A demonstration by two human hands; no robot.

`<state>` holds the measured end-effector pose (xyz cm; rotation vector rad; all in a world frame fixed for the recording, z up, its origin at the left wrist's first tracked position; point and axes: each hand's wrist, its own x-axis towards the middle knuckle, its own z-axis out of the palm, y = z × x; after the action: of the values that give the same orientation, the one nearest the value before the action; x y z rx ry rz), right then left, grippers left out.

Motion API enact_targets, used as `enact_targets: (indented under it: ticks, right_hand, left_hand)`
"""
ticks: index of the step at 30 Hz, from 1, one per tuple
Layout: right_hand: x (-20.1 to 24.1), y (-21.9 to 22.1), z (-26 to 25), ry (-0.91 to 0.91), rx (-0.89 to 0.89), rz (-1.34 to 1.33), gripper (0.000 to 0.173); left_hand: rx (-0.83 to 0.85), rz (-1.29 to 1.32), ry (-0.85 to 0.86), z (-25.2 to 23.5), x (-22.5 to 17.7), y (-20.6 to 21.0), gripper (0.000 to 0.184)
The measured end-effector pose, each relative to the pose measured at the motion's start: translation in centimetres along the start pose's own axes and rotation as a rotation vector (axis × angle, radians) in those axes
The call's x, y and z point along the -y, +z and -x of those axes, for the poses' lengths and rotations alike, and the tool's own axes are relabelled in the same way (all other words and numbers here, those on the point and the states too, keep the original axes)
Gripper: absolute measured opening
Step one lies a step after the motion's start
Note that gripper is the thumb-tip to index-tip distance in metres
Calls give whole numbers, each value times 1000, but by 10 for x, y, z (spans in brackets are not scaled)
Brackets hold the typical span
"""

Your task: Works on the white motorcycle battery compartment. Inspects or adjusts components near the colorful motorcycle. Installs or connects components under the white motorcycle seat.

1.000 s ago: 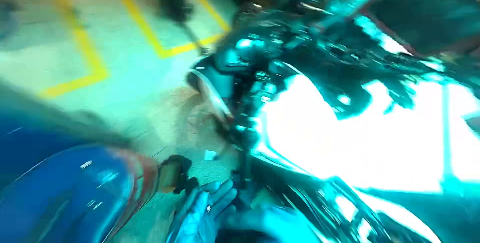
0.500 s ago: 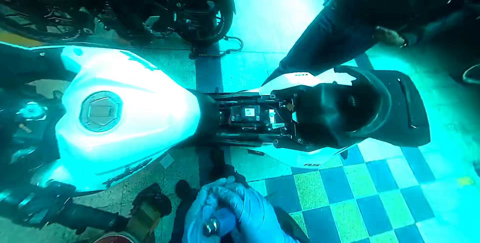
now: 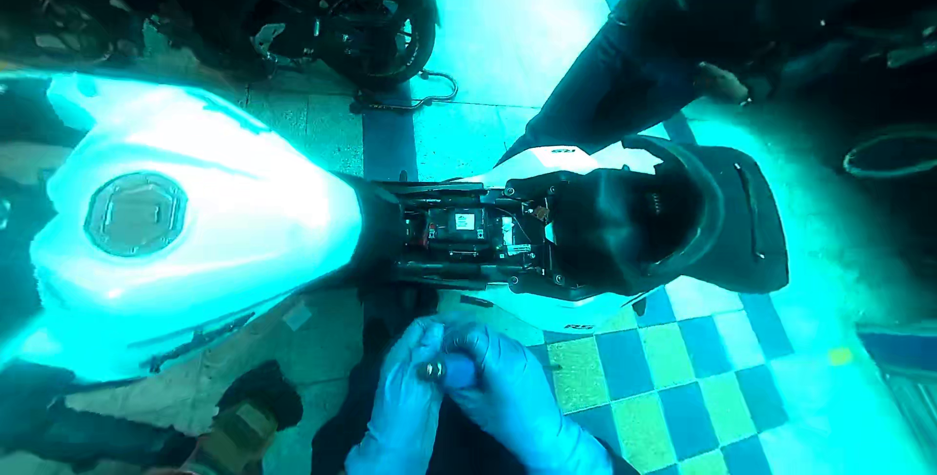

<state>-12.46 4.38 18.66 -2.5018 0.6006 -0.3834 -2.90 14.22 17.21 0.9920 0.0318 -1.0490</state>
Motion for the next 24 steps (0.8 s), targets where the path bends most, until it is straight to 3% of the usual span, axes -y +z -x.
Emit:
enact_targets:
  ticks: [4, 7, 11, 14, 16, 19, 21, 24]
  right_hand:
    - [10, -16, -48, 369, 288, -267, 26]
    - [-3, -25, -99, 443, 452, -270, 24]
    - [-42, -7, -195, 263, 799, 81, 28]
    - [-104, 56, -240, -92, 973, 438, 29]
    - [-134, 93, -250, -219, 1097, 625, 25]
    - [-143, 117, -253, -216, 1300, 777, 26]
    - [-147, 113, -253, -206, 1317, 705, 26]
    - [-149, 88, -254, -41, 1283, 486, 37]
  left_hand:
    - [-161, 11, 84, -21, -8, -8, 23]
    - [-291, -9, 78, -42, -8, -22, 19]
    - [-518, -124, 3, -79, 22, -39, 16]
    - [-608, -169, -22, -109, 57, -44, 14]
    - [-671, -177, -40, -127, 77, -44, 16]
    - [-757, -135, -74, -140, 98, -46, 20]
    - [-751, -28, -83, -139, 107, -48, 24]
    - [-697, 149, -64, -138, 120, -42, 25]
